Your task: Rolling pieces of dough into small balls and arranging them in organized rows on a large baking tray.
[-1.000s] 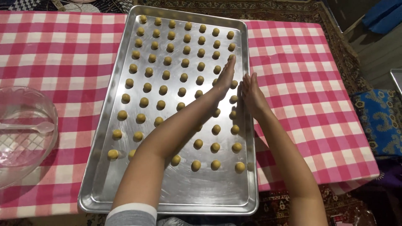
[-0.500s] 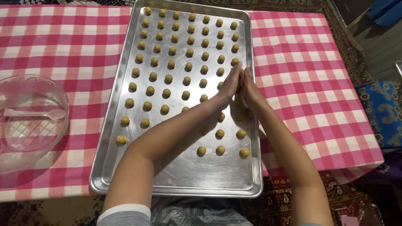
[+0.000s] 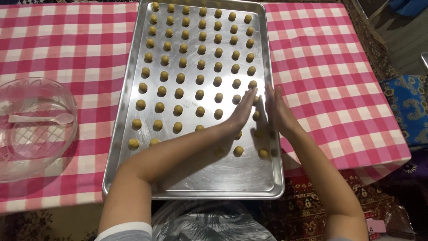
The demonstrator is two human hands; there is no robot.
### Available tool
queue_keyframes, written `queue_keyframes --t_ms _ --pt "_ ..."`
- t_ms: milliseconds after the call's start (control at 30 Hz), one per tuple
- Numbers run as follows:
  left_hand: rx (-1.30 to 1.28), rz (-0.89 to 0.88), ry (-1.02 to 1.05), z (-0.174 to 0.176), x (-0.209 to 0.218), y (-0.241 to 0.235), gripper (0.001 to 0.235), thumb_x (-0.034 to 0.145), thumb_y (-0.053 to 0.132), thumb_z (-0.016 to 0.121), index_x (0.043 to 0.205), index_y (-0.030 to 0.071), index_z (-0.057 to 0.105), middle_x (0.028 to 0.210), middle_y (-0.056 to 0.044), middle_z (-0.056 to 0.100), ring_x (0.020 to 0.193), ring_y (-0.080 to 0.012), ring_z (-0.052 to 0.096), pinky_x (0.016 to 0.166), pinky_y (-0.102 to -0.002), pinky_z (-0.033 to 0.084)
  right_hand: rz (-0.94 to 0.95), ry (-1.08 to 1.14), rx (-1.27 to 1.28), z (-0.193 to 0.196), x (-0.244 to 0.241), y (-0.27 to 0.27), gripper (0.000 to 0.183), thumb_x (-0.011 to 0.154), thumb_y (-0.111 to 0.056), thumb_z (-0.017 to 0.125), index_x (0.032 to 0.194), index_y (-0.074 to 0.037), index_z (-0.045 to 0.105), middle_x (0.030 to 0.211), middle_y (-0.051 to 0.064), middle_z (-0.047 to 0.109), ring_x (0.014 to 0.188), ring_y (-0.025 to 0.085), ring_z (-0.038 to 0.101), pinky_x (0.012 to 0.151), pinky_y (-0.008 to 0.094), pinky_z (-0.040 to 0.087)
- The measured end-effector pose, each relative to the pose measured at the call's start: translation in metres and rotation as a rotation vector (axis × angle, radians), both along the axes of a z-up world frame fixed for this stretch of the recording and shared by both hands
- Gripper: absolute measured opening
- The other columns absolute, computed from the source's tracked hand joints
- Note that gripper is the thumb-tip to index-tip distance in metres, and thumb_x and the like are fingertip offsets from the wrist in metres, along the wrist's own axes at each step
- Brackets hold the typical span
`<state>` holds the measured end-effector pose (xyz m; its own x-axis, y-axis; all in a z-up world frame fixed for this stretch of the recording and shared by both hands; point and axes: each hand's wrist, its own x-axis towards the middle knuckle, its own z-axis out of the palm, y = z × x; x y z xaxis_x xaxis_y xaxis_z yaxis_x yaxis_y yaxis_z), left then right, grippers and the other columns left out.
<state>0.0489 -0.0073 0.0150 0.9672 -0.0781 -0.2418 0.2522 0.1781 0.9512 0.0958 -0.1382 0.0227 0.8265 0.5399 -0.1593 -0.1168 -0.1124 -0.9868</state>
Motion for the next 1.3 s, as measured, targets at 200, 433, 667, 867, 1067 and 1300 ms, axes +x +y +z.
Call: queue_keyframes --t_ms 200,433,667,867,1067,1300 --pt "0.071 0.004 0.038 -0.047 0.008 -0.019 0.094 0.096 0.077 0.025 0.163 0.012 0.011 0.171 -0.013 -0.003 0.156 -0.0286 -0.009 0.124 -0.051 -0.008 0.065 0.1 -0.093 0.037 -0.051 0.013 0.091 0.093 -0.073 0.008 0.164 -0.016 0.0 0.169 0.021 -0.005 0.152 0.045 -0.003 0.118 0.064 0.004" --pt "0.057 0.01 0.013 -0.047 0.005 -0.018 0.096 0.095 0.078 0.025 0.163 0.011 0.012 0.171 -0.013 0.0 0.156 -0.0302 -0.006 0.126 -0.052 -0.004 0.103 0.043 -0.055 0.027 -0.054 0.013 0.093 0.094 -0.073 0.009 0.163 -0.011 -0.005 0.167 0.025 -0.01 0.15 0.049 -0.007 0.118 0.067 0.0" --pt "-0.015 0.032 0.078 0.034 -0.045 -0.001 0.099 0.093 0.072 0.024 0.162 0.003 0.008 0.169 -0.02 0.007 0.155 -0.0379 -0.008 0.124 -0.056 -0.006 0.035 -0.037 -0.074 -0.01 -0.04 -0.028 0.097 0.093 -0.076 0.008 0.162 -0.009 -0.003 0.166 0.026 -0.012 0.15 0.048 -0.011 0.118 0.063 -0.005" --pt "-0.049 -0.044 0.134 0.006 -0.081 -0.024 0.091 0.099 0.065 0.024 0.162 0.004 -0.003 0.169 -0.019 -0.008 0.156 -0.0331 -0.009 0.126 -0.049 -0.002 0.092 0.016 -0.198 -0.012 -0.084 -0.046 0.09 0.093 -0.072 0.008 0.163 -0.018 -0.004 0.168 0.021 -0.011 0.151 0.046 -0.01 0.117 0.066 -0.003" --pt "-0.028 -0.076 0.087 0.001 -0.099 -0.039 0.087 0.102 0.061 0.021 0.161 0.0 -0.001 0.168 -0.021 -0.011 0.155 -0.0334 -0.01 0.125 -0.047 -0.003 0.103 0.033 -0.241 -0.014 -0.102 -0.049 0.083 0.099 -0.064 0.016 0.163 -0.014 -0.001 0.167 0.025 -0.006 0.151 0.048 -0.007 0.115 0.071 0.001" --pt "-0.023 -0.078 0.063 -0.003 -0.099 -0.042 0.089 0.102 0.062 0.021 0.16 -0.002 0.001 0.168 -0.022 -0.01 0.155 -0.0329 -0.01 0.125 -0.044 -0.004 0.073 0.054 -0.263 -0.014 -0.109 -0.039 0.082 0.098 -0.064 0.018 0.164 -0.016 0.004 0.168 0.024 -0.002 0.153 0.046 -0.001 0.117 0.068 0.009"
